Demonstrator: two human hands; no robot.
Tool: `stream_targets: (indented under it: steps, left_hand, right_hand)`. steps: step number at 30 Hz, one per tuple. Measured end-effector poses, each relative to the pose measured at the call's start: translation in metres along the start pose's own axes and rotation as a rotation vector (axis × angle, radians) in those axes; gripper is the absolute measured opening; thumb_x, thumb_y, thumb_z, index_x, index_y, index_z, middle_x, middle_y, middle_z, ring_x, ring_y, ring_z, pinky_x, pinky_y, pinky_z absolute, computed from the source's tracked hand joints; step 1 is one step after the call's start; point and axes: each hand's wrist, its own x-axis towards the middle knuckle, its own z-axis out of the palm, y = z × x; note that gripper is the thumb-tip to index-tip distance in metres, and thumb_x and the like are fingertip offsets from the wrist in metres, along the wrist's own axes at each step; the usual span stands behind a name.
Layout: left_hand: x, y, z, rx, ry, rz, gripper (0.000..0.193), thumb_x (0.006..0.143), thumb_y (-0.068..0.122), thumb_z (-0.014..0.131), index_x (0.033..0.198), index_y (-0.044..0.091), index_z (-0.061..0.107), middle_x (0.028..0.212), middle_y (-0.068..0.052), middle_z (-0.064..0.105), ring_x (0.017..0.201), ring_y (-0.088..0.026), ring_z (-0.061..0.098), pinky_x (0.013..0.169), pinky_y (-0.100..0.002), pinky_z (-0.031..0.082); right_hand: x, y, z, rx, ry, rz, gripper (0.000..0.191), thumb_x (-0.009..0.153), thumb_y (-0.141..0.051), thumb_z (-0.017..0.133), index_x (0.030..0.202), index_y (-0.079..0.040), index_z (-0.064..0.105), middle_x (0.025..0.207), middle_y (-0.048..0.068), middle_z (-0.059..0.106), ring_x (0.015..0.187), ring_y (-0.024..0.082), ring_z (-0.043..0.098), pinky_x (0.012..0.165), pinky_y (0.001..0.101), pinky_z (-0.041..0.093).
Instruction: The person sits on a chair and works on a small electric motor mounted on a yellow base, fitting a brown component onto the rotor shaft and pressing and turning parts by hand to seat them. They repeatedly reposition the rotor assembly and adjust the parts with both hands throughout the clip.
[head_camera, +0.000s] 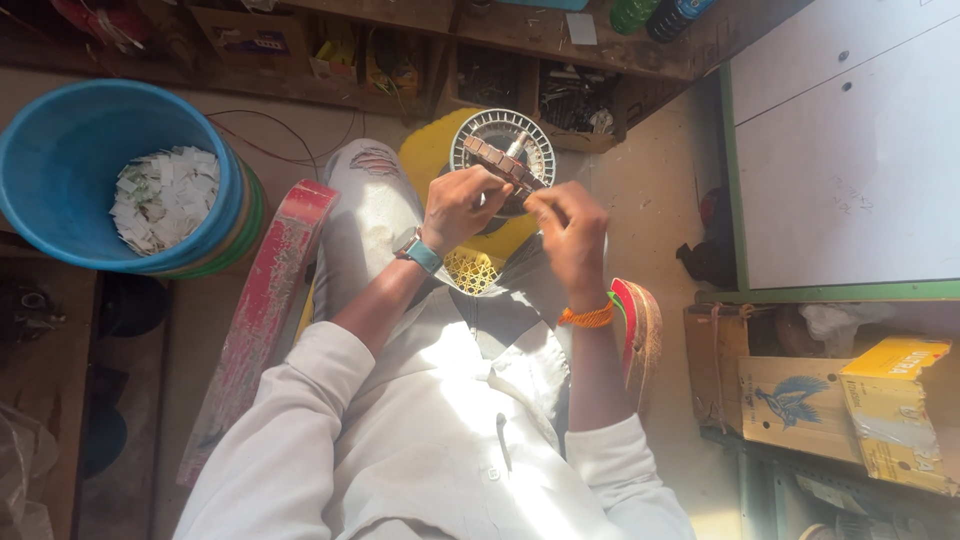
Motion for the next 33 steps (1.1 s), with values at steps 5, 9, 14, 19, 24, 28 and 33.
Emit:
stream_targets:
  steps: [5, 9, 14, 19, 24, 28, 33]
  left_hand:
    - [-0.004, 0.013, 0.010, -0.134, 0.116, -0.236, 0.010, 0.091, 0.010, 0.077, 0.089, 0.006, 0.068, 0.080, -0.006, 0.072, 0.067, -0.016, 0.070, 0.062, -0.027, 0.054]
    - [-0.003, 0.015, 0.013, -0.176, 0.142, -0.300, 0.009, 0.092, 0.009, 0.075, 0.091, 0.005, 0.067, 0.084, -0.005, 0.075, 0.075, -0.014, 0.075, 0.067, -0.027, 0.056]
    - [-0.005, 0.015, 0.015, -0.198, 0.125, -0.324, 0.009, 0.092, 0.009, 0.075, 0.092, 0.004, 0.067, 0.085, -0.006, 0.075, 0.077, -0.015, 0.076, 0.068, -0.028, 0.057]
    - [0.001, 0.018, 0.011, -0.122, 0.086, -0.328, 0.009, 0.091, 0.009, 0.076, 0.094, 0.006, 0.069, 0.086, -0.005, 0.074, 0.076, -0.017, 0.075, 0.067, -0.029, 0.057]
    - [0.009, 0.026, -0.006, 0.236, 0.040, 0.046, 0.018, 0.092, 0.013, 0.081, 0.107, 0.017, 0.072, 0.107, 0.002, 0.070, 0.098, -0.020, 0.064, 0.088, -0.032, 0.055]
    - [0.027, 0.021, -0.016, 0.375, -0.079, 0.287, 0.045, 0.084, 0.031, 0.081, 0.126, 0.019, 0.073, 0.124, 0.003, 0.067, 0.114, -0.019, 0.056, 0.098, -0.038, 0.043]
    - [0.049, 0.005, -0.016, 0.307, -0.281, 0.272, 0.031, 0.090, 0.033, 0.081, 0.119, 0.022, 0.075, 0.126, 0.009, 0.068, 0.116, -0.016, 0.055, 0.099, -0.037, 0.043]
  right_hand:
    - [0.039, -0.003, 0.004, 0.043, 0.022, 0.148, 0.005, 0.094, -0.005, 0.075, 0.096, -0.001, 0.073, 0.064, -0.001, 0.056, 0.056, 0.004, 0.045, 0.051, 0.0262, 0.035]
    - [0.056, 0.011, 0.012, 0.041, 0.017, 0.197, 0.010, 0.092, -0.011, 0.078, 0.095, -0.002, 0.075, 0.056, -0.005, 0.050, 0.053, 0.000, 0.042, 0.048, 0.0240, 0.033]
    - [0.060, 0.033, 0.019, 0.145, -0.027, 0.333, 0.013, 0.090, -0.013, 0.080, 0.096, -0.002, 0.078, 0.058, -0.008, 0.048, 0.053, -0.001, 0.038, 0.048, 0.0222, 0.027]
    - [0.060, 0.047, 0.022, 0.373, -0.068, 0.445, 0.012, 0.088, -0.009, 0.078, 0.096, 0.000, 0.077, 0.063, -0.011, 0.055, 0.056, -0.003, 0.040, 0.051, 0.0195, 0.030]
    - [0.055, 0.057, 0.011, 0.410, -0.059, 0.437, 0.012, 0.090, -0.008, 0.077, 0.099, 0.000, 0.076, 0.067, -0.011, 0.061, 0.059, -0.004, 0.048, 0.055, 0.0178, 0.035]
    - [0.043, 0.059, -0.004, 0.375, -0.032, 0.480, 0.011, 0.089, -0.008, 0.077, 0.096, 0.001, 0.076, 0.063, -0.012, 0.047, 0.056, -0.002, 0.035, 0.051, 0.0205, 0.026]
    - [0.016, 0.046, -0.012, 0.348, -0.002, 0.471, 0.011, 0.090, -0.007, 0.076, 0.098, 0.001, 0.074, 0.063, -0.013, 0.050, 0.057, -0.002, 0.040, 0.052, 0.0205, 0.030]
